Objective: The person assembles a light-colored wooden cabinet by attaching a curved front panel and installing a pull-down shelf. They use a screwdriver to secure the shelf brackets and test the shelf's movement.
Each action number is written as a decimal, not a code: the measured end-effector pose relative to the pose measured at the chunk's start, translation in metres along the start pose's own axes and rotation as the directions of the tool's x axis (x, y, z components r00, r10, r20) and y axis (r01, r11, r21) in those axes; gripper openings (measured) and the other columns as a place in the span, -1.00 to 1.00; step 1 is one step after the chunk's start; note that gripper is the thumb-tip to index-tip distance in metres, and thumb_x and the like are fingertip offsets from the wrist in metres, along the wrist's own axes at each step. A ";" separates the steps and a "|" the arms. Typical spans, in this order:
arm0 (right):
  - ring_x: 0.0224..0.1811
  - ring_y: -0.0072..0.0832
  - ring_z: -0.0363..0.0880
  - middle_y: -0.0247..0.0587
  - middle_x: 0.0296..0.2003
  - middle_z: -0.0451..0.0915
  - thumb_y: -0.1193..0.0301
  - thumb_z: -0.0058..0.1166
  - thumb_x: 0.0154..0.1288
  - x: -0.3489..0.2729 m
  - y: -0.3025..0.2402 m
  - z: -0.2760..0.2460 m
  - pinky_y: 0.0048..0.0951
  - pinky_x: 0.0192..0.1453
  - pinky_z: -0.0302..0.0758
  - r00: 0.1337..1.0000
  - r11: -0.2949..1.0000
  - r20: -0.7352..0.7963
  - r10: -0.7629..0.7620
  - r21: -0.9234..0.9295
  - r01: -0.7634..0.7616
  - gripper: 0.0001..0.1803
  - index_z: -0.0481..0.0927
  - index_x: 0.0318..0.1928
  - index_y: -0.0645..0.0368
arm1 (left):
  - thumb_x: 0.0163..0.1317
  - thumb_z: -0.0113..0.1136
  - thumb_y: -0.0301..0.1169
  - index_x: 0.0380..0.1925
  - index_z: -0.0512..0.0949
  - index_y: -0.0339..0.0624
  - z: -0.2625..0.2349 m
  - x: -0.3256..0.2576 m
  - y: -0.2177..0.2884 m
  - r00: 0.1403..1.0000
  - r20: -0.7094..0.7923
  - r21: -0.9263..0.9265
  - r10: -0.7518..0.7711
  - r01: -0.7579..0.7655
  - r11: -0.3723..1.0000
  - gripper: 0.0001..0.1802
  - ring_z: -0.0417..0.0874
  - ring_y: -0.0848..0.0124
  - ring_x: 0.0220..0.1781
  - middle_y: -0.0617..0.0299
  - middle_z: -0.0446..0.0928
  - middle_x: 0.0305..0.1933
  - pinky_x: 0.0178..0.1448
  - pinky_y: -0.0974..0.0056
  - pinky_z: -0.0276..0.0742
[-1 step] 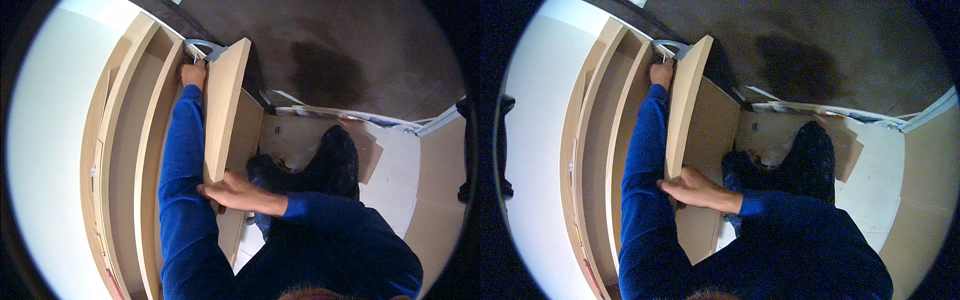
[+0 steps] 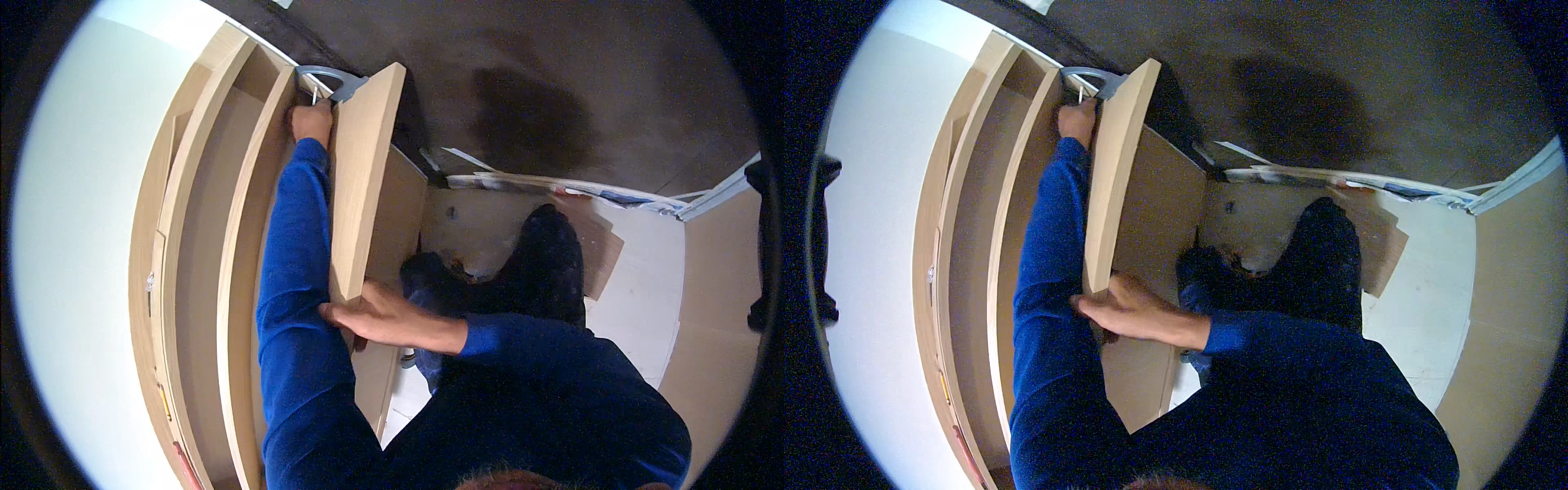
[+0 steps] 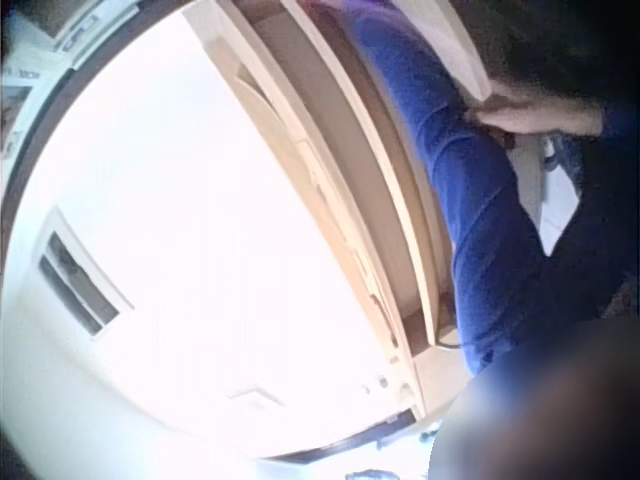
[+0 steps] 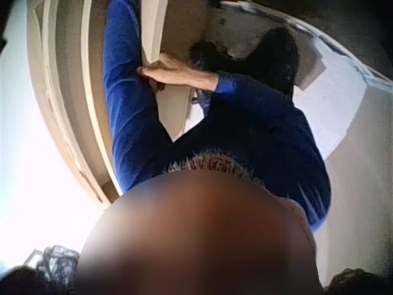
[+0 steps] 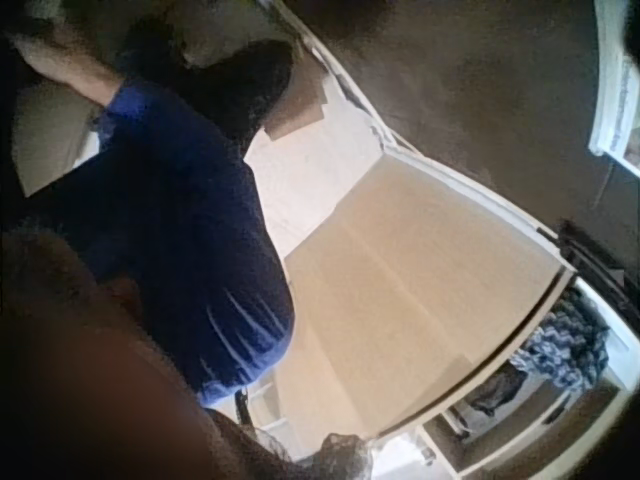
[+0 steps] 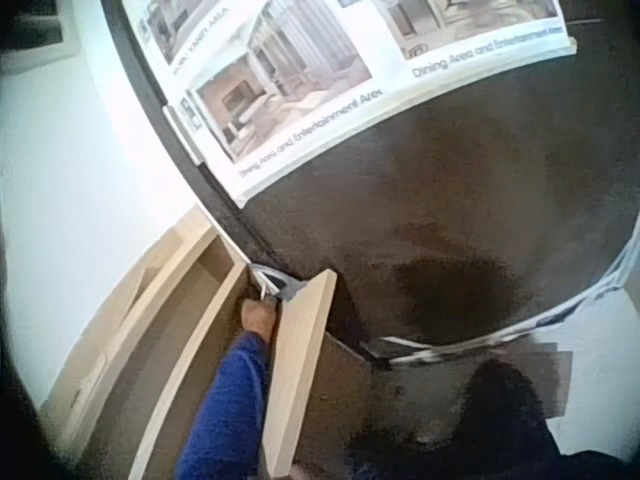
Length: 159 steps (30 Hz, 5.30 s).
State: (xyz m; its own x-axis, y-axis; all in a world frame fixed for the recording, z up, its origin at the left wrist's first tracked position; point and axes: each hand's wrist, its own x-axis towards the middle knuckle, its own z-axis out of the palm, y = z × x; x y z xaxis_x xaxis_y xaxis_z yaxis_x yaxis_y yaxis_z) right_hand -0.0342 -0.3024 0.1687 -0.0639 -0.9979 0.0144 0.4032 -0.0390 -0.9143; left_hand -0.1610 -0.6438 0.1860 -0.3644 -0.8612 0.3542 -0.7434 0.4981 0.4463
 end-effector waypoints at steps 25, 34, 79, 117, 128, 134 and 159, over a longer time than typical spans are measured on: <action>-0.01 -0.22 0.73 0.07 -0.11 0.73 -0.02 0.19 0.42 0.006 -0.001 -0.011 -0.17 0.07 0.63 0.996 0.999 0.078 0.040 -0.025 -0.038 -0.42 0.63 0.04 0.32 | 0.28 0.30 -0.49 -0.12 0.70 -0.23 0.009 0.007 -0.054 0.929 -0.087 -0.283 0.359 -0.368 0.885 -0.81 0.75 0.21 -0.10 0.00 0.75 -0.16 0.07 0.13 0.60; -0.33 -0.42 0.68 -0.18 -0.26 0.71 -0.04 0.17 0.48 0.005 0.000 -0.011 -0.34 -0.26 0.62 0.995 0.999 0.097 -0.031 0.042 0.027 -0.43 0.58 -0.01 0.32 | 0.35 0.26 -0.49 0.01 0.63 -0.29 0.009 0.004 -0.061 0.872 -0.147 -0.245 0.467 -0.490 0.837 -0.75 0.68 0.30 -0.05 0.07 0.70 -0.10 0.14 0.24 0.55; -0.08 0.03 0.65 0.09 -0.16 0.69 0.57 0.12 0.24 0.276 -0.232 0.045 -0.09 0.01 0.57 0.571 -0.037 0.640 -0.514 -0.682 0.731 -0.84 0.68 -0.17 0.24 | 0.55 0.12 -0.11 0.29 0.48 -0.28 -0.321 -0.407 0.041 0.592 0.564 -0.752 0.576 0.080 0.654 -0.47 0.57 0.01 0.33 -0.11 0.55 0.25 0.39 0.02 0.49; -0.17 -0.28 0.67 -0.05 -0.14 0.68 0.41 0.02 0.54 0.173 -0.252 0.106 -0.31 -0.04 0.61 0.725 0.751 0.652 -0.221 -0.361 0.553 -0.74 0.64 0.07 0.28 | 0.30 0.19 0.35 0.38 0.38 -0.22 -0.174 -0.518 -0.066 0.816 0.227 -0.961 -0.531 0.277 0.015 -0.05 0.42 0.15 0.44 0.09 0.47 0.34 0.52 -0.04 0.21; -0.09 -0.53 0.77 -0.11 -0.02 0.73 0.22 0.05 0.62 0.158 -0.238 -0.007 -0.63 -0.17 0.71 0.832 0.757 0.482 -0.276 -0.424 0.497 -0.71 0.61 0.07 0.18 | 0.35 0.12 0.30 0.52 0.22 -0.18 -0.153 -0.513 -0.070 0.813 -0.052 -0.990 -0.580 0.037 0.140 -0.02 0.32 0.07 0.56 0.03 0.33 0.50 0.62 -0.18 0.10; -0.21 -0.50 0.71 -0.27 -0.19 0.65 0.26 -0.05 0.65 0.148 -0.220 -0.038 -0.50 -0.12 0.71 0.877 0.696 0.397 -0.271 -0.548 0.464 -0.72 0.56 0.12 0.16 | 0.45 0.03 0.25 0.47 0.27 -0.23 -0.150 -0.518 -0.078 0.830 -0.132 -0.985 -0.542 -0.050 0.163 -0.13 0.34 0.04 0.53 0.00 0.36 0.47 0.61 -0.18 0.13; -0.08 0.05 0.71 0.10 -0.24 0.69 0.62 0.13 0.26 0.242 -0.148 -0.161 -0.01 -0.03 0.62 0.869 -0.466 0.310 -0.386 -0.878 0.106 -0.83 0.66 -0.14 0.24 | 0.37 0.11 0.34 0.39 0.36 -0.28 -0.149 -0.537 -0.082 0.841 0.000 -0.978 -0.540 0.113 0.175 -0.06 0.41 0.09 0.46 0.00 0.41 0.41 0.54 -0.11 0.25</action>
State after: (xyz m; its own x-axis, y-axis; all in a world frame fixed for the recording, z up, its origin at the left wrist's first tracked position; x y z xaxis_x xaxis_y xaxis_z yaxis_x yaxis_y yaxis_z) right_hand -0.2561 -0.5299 0.2419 0.0719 -0.8682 0.4910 -0.9965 -0.0419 0.0718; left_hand 0.1798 -0.2070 0.0815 0.0951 -0.9939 0.0566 0.3777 0.0886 0.9217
